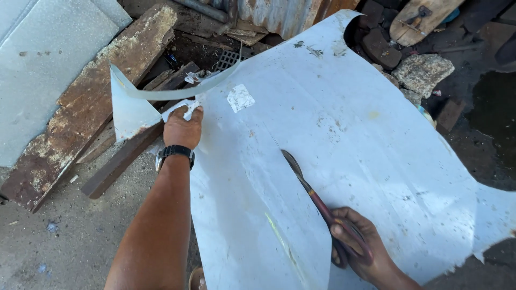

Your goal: The person cuts a large white sheet using shears, then places a smaller, paint-splattered sheet on top and traces its outline with a marker.

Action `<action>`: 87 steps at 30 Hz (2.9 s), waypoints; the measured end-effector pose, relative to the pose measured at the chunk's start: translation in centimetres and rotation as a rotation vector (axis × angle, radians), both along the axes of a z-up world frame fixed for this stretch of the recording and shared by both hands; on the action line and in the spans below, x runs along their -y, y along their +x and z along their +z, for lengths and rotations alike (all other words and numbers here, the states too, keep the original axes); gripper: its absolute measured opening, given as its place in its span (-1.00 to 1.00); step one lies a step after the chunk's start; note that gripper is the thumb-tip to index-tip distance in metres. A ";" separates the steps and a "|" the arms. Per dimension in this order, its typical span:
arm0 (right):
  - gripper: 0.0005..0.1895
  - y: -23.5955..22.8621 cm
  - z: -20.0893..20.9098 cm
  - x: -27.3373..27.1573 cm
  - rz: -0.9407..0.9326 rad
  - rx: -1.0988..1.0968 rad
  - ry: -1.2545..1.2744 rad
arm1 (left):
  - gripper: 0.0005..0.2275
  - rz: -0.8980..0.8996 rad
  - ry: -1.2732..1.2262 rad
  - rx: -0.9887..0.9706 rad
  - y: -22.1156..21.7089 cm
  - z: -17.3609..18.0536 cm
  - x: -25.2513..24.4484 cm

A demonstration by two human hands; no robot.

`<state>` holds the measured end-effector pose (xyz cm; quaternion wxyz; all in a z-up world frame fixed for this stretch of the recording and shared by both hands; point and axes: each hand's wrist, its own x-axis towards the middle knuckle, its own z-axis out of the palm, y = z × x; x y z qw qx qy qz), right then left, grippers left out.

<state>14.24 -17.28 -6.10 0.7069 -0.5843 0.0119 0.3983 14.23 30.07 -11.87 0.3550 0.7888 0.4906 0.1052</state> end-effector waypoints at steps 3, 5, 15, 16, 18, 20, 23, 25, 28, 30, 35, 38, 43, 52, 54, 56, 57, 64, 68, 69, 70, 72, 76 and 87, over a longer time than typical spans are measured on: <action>-0.69 -0.2 0.0 0.2 -0.043 -0.057 -0.091 | -0.21 -0.050 -0.090 -0.093 2.1 -1.5 -1.6; -0.62 0.1 -0.4 0.6 -0.049 -0.130 -0.154 | -0.11 -0.150 -0.028 -0.094 3.4 -4.6 -3.5; -0.61 -0.1 -2.1 1.3 -0.148 -0.105 0.026 | -0.46 0.157 -0.017 -0.192 0.1 -0.7 -0.4; -0.60 0.1 -1.7 1.2 -0.122 -0.114 -0.050 | -0.44 0.286 -0.103 -0.173 -1.0 -0.4 -0.4; -0.59 0.2 -1.1 0.9 -0.093 -0.122 -0.122 | -0.42 0.417 -0.187 -0.150 -2.7 -1.8 -1.5; -0.64 0.1 -0.6 0.6 -0.102 -0.138 -0.086 | -0.33 0.532 -0.341 -0.342 -4.1 -5.3 -4.0; -0.62 0.2 -1.0 0.9 -0.068 -0.127 -0.121 | -0.33 0.617 -0.538 -0.063 -4.8 -8.5 -6.1; -0.63 0.3 -1.4 1.4 -0.064 -0.144 -0.120 | -0.35 0.591 -0.568 -0.103 -3.7 -4.0 -3.7; -0.67 0.3 -1.9 1.3 -0.082 -0.156 -0.112 | -0.37 0.639 -0.591 -0.091 -3.3 -4.8 -3.5; -0.69 0.4 -1.7 1.1 -0.105 -0.153 -0.109 | -0.36 0.712 -0.589 -0.041 -3.5 -6.6 -3.8; -0.68 0.1 -1.5 1.7 -0.020 -0.010 0.078 | -0.63 0.653 -0.319 0.158 -4.6 -4.0 -2.0; -0.68 -0.7 -2.6 2.8 -0.040 -0.108 0.013 | -0.72 0.724 -0.392 0.272 -5.3 0.2 -0.2; -0.66 -1.9 -1.4 3.4 0.090 -0.011 0.045 | -0.67 0.700 -0.360 0.303 -7.1 1.7 0.4; -0.29 -1.2 1.9 2.4 0.220 -0.011 0.076 | -0.46 0.602 -0.253 0.124 -8.2 -1.7 1.7; -0.18 -0.6 2.6 2.1 0.270 -0.049 0.075 | -0.40 0.610 -0.236 0.142 -8.3 -1.5 2.0; -0.20 -0.2 2.9 1.7 0.226 -0.141 -0.012 | -0.38 0.609 -0.209 0.096 -8.1 -1.2 1.7; -0.20 -0.2 2.7 1.8 0.225 -0.151 -0.011 | -0.38 0.609 -0.206 0.086 -8.3 -1.5 1.7; -0.28 -0.8 0.6 2.4 0.255 -0.061 0.125 | -0.37 0.455 -0.145 -0.055 -8.3 -1.6 2.9; -0.33 -1.2 -0.2 2.7 0.237 -0.042 0.139 | -0.12 0.075 0.288 -0.253 -7.5 -0.1 7.1; -0.33 -1.2 -0.4 2.8 0.237 -0.039 0.141 | -0.12 0.075 0.290 -0.250 -7.3 0.9 10.6; -0.35 -1.2 -0.7 2.9 0.234 -0.047 0.156 | -0.28 -0.167 0.377 0.086 -7.1 1.9 14.3; -0.37 -1.3 -0.8 3.0 0.233 -0.058 0.170 | -0.43 -0.409 0.453 0.423 -7.8 6.1 21.4; -0.49 -1.3 -0.7 3.0 0.226 -0.025 0.169 | -0.91 -1.363 0.360 0.736 -12.9 12.3 31.6; -0.56 -1.0 -0.5 3.0 0.228 0.048 0.187 | -0.78 -1.759 0.206 0.531 -15.3 1.9 35.3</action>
